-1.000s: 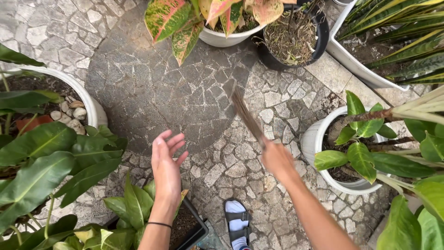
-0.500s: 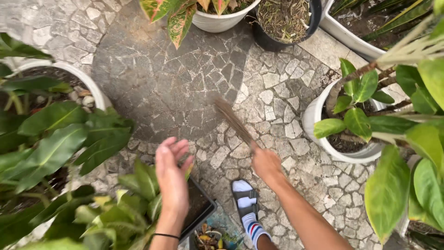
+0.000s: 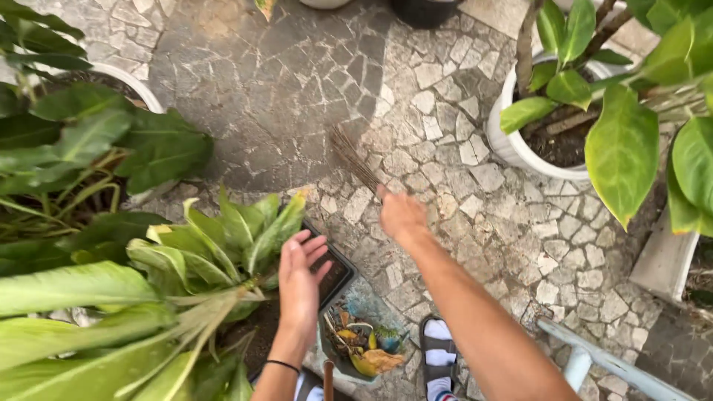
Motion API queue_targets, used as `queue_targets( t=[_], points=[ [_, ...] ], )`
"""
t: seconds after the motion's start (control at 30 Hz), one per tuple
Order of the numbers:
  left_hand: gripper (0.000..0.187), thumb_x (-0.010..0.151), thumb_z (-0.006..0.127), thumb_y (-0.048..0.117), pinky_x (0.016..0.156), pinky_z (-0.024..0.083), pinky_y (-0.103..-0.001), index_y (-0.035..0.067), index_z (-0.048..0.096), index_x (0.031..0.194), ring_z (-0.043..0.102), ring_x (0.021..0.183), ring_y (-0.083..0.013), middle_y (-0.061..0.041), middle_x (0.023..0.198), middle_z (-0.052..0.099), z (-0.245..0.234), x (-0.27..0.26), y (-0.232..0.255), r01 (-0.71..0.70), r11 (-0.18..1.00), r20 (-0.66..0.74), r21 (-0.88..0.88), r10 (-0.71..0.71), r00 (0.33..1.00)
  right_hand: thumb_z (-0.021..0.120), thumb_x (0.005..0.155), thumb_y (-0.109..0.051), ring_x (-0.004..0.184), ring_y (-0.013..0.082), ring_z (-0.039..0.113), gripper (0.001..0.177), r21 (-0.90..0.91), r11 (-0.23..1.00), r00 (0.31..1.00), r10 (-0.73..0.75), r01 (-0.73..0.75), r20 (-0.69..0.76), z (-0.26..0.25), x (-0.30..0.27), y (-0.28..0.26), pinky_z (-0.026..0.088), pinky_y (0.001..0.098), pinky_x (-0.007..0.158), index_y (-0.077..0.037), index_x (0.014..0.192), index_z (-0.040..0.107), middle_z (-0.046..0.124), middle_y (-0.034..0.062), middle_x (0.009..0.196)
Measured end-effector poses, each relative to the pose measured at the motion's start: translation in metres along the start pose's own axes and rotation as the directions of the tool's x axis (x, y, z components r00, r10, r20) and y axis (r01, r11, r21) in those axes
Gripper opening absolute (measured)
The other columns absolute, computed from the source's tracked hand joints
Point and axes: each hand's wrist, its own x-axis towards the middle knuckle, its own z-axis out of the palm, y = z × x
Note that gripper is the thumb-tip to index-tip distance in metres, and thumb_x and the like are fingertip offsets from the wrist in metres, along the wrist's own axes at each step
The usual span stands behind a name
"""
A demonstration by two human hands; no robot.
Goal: Sweeping dry leaves from a stone-paved patio and collecting them into a plastic bag.
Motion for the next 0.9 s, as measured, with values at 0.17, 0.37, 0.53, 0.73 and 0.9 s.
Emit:
queue_targets(
  t=[0.17, 0.37, 0.53, 0.73, 0.9],
  points=[
    [0.049, 0.106, 0.024, 0.039, 0.105, 0.050, -0.042, 0.007, 0.048, 0.136, 0.059, 0.123, -0.0238, -0.013, 0.131, 0.063, -0.002, 0.000, -0.023, -0.016, 0.996, 0.026, -0.088, 0.018, 0.999, 0.053, 0.089, -0.003, 0.060, 0.0311, 0.061, 0.062, 0.110, 0.993, 0.999, 0.050, -0.048, -0.011, 0.023, -0.162, 0.083, 0.051, 0.0449, 0.050, -0.018, 0.148, 0.047, 0.067, 0.0186, 0.076],
    [0.050, 0.107, 0.026, 0.040, 0.101, 0.051, -0.040, 0.008, 0.048, 0.137, 0.060, 0.121, -0.0223, -0.012, 0.129, 0.064, 0.007, 0.015, -0.040, -0.041, 0.999, -0.030, -0.013, 0.041, 0.999, 0.053, 0.100, -0.019, 0.031, 0.0156, 0.042, 0.051, 0.305, 0.932, 0.977, 0.154, -0.193, 0.147, -0.057, -0.219, 0.060, 0.034, 0.0303, 0.026, -0.026, 0.150, 0.046, 0.060, 0.0096, 0.050],
    [0.049, 0.107, 0.029, 0.041, 0.100, 0.049, -0.039, 0.008, 0.049, 0.138, 0.059, 0.118, -0.0226, -0.012, 0.128, 0.064, 0.014, 0.026, -0.061, -0.155, 0.963, 0.071, 0.222, 0.143, 0.987, 0.045, 0.094, 0.003, 0.038, 0.0166, 0.045, 0.068, 0.230, 0.972, 0.990, -0.077, 0.047, 0.122, -0.031, -0.113, -0.009, 0.041, 0.0292, 0.029, -0.020, 0.157, 0.034, 0.056, 0.0099, 0.057],
    [0.047, 0.108, 0.028, 0.040, 0.099, 0.050, -0.041, 0.009, 0.044, 0.140, 0.059, 0.119, -0.0232, -0.012, 0.127, 0.064, 0.021, 0.033, -0.049, -0.217, 0.916, 0.036, 0.338, 0.217, 0.975, 0.042, 0.093, 0.006, 0.042, 0.0163, 0.048, 0.065, 0.118, 0.993, 0.973, 0.003, -0.030, 0.229, 0.013, -0.183, 0.095, 0.036, 0.0273, 0.030, -0.015, 0.154, 0.039, 0.056, 0.0105, 0.064],
    [0.047, 0.107, 0.028, 0.038, 0.101, 0.049, -0.041, 0.008, 0.046, 0.138, 0.059, 0.122, -0.0237, -0.013, 0.127, 0.064, 0.025, 0.033, -0.039, -0.254, 0.919, 0.089, 0.302, 0.238, 0.967, 0.047, 0.103, -0.015, 0.035, 0.0159, 0.050, 0.056, 0.031, 0.981, 0.922, 0.169, -0.192, 0.349, -0.064, -0.258, 0.101, 0.041, 0.0311, 0.032, -0.026, 0.157, 0.033, 0.068, 0.0125, 0.054]
  ],
)
